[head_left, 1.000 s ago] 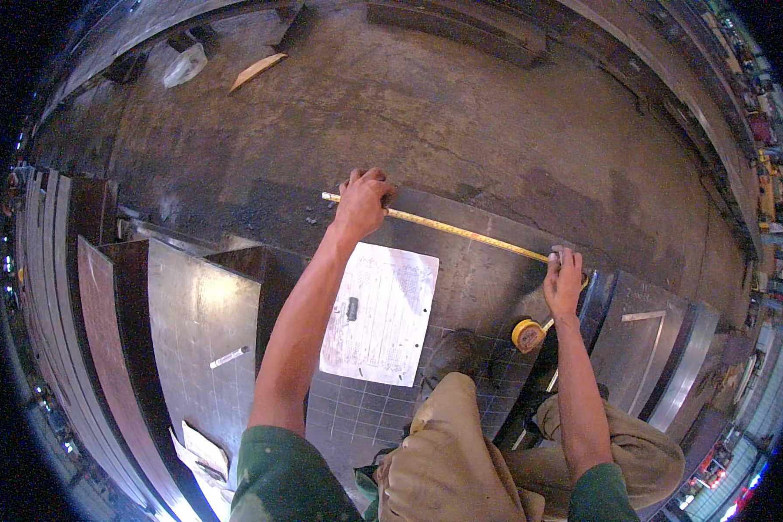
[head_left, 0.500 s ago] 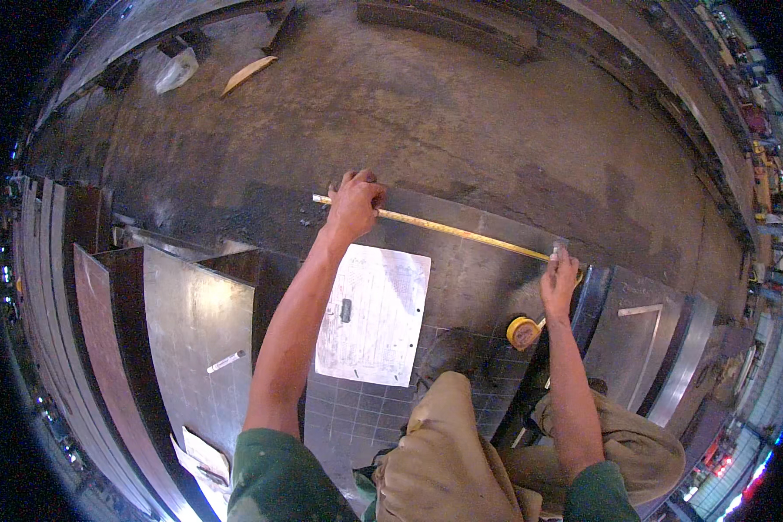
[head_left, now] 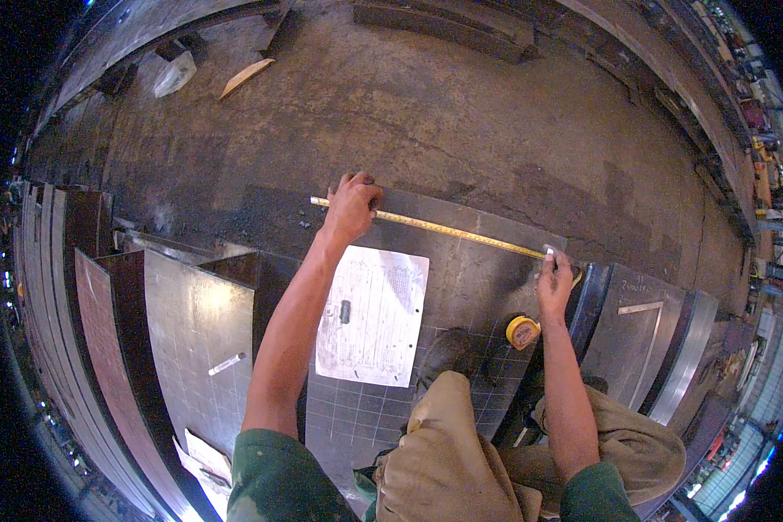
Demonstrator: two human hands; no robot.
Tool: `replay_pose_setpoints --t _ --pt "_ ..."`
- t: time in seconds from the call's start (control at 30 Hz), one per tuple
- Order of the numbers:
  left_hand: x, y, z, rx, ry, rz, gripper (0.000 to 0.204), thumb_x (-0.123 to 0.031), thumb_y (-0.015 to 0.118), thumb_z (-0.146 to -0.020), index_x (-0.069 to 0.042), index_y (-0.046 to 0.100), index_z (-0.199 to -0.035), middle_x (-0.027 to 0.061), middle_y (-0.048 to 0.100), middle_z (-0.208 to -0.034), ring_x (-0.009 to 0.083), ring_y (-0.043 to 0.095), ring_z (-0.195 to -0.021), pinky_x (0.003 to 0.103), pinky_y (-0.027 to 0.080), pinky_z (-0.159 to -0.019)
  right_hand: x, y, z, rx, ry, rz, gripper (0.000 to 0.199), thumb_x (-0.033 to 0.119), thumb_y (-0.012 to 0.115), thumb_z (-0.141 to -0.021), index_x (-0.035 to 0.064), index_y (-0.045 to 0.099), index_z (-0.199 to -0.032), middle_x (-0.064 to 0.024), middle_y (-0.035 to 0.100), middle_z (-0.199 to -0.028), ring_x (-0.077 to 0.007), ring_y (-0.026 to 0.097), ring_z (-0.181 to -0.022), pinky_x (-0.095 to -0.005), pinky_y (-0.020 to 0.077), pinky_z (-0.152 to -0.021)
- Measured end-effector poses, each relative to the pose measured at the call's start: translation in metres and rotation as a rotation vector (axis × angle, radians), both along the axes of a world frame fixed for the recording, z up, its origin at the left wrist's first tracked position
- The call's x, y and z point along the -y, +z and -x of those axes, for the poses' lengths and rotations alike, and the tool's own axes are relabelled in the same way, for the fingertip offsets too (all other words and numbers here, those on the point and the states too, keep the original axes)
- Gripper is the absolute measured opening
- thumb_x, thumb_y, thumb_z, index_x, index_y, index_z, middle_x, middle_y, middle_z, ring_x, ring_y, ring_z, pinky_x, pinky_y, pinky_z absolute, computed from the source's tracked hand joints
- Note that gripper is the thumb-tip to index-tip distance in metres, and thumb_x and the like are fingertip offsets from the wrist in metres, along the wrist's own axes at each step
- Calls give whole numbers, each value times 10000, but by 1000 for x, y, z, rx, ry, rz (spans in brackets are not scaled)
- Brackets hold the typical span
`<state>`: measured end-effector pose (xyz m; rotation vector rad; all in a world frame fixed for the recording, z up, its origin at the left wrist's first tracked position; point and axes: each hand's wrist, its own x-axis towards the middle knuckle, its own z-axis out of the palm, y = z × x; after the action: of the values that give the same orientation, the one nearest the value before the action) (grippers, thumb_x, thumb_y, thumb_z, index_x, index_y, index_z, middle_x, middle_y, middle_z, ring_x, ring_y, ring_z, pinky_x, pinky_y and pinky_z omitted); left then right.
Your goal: The person measures a large metal sheet using a tape measure and marks it with a white marker. They repeatedly extend the tape measure, align it along the sheet, and make marks at measured intervals. A paper document is visible on the sheet but not handled.
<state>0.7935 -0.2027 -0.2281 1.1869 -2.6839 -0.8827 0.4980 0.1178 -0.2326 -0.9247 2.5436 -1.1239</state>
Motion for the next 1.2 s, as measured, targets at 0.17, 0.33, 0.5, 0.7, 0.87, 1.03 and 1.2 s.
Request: replay_pose_setpoints --t 0.17,0.33,0.5,0.7,0.87,1.03,1.2 --pt "-1 2 -4 29 6 -6 121 -15 698 -717 -109 672 -789 80 589 -1219 356 496 -1219 710 390 -961 4 6 -14 253 -87 16 225 211 547 -1017 50 616 -1159 -21 613 -872 -86 571 -633 -238 482 -535" --pt "-1 2 -3 24 1 -8 113 -16 698 -720 -106 666 -780 78 589 -1211 351 489 -1227 709 385 -972 10 19 -23 345 -101 65 178 173 616 -975 30 574 -1071 -50 609 -821 -117 622 -647 -262 532 -549" --pt "-2 6 -1 31 -5 -11 115 -17 693 -726 -106 667 -794 76 588 -1207 344 483 -1234 709 381 -981 10 18 -24 396 -109 71 188 156 638 -961 22 578 -1079 -55 632 -892 -126 640 -639 -260 566 -554" --pt "-3 1 -1 4 14 34 179 -14 684 -726 -119 703 -870 73 594 -1220 346 480 -1242 688 375 -998 11 14 -26 360 -78 66 152 157 641 -959 34 609 -1042 -55 638 -881 -127 646 -656 -271 571 -561" --pt "-3 -7 0 3 -1 52 224 -19 694 -700 -125 718 -896 73 595 -1270 348 491 -1236 609 415 -975 8 11 -27 341 -80 72 149 165 646 -955 37 618 -1027 -63 652 -888 -134 657 -648 -284 558 -545" --pt "0 -12 -6 2 -45 88 161 -24 703 -691 -108 705 -828 93 607 -1237 350 513 -1189 510 446 -970 23 25 -50 388 -83 -5 212 238 656 -944 33 649 -997 -149 700 -935 -169 680 -628 -334 557 -608" --pt "-4 -4 0 -74 12 102 126 -18 700 -689 -84 688 -796 117 624 -1195 366 534 -1146 473 466 -947 25 33 -56 109 27 -172 272 304 659 -924 47 701 -1002 -166 718 -906 -297 693 -729 -406 530 -710"
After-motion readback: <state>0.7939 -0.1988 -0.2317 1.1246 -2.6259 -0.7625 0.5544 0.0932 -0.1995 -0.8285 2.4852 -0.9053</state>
